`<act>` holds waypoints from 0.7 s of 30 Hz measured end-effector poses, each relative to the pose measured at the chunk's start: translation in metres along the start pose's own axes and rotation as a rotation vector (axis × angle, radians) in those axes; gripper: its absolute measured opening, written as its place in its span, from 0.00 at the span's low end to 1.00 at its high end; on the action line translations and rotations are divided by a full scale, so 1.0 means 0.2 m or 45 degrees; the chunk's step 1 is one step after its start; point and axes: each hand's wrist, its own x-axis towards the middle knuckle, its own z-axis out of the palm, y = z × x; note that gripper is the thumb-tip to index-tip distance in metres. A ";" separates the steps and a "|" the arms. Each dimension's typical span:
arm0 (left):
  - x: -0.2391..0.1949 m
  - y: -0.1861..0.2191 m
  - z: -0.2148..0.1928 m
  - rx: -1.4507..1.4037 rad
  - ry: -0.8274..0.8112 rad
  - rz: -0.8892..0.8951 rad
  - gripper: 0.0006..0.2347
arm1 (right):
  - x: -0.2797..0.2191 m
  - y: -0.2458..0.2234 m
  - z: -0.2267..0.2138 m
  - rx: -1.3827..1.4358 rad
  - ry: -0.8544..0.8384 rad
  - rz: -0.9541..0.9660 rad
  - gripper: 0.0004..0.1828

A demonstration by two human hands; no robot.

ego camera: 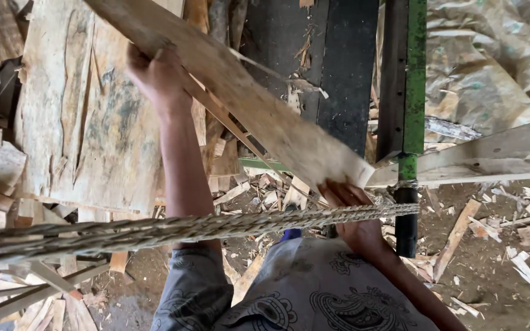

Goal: Trimming wood veneer sheets using a mechanical clipper.

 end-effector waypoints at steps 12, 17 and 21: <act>-0.88 -0.29 -0.48 -0.362 0.237 -0.393 0.26 | -0.45 0.45 0.25 -0.338 0.100 0.089 0.19; -1.06 -0.40 -0.65 -0.535 0.423 -1.002 0.19 | -0.80 0.67 0.35 -0.403 0.147 0.160 0.19; -1.09 -0.73 -0.97 -0.978 -0.135 -1.151 0.08 | -1.04 0.89 0.34 -0.405 0.370 0.407 0.09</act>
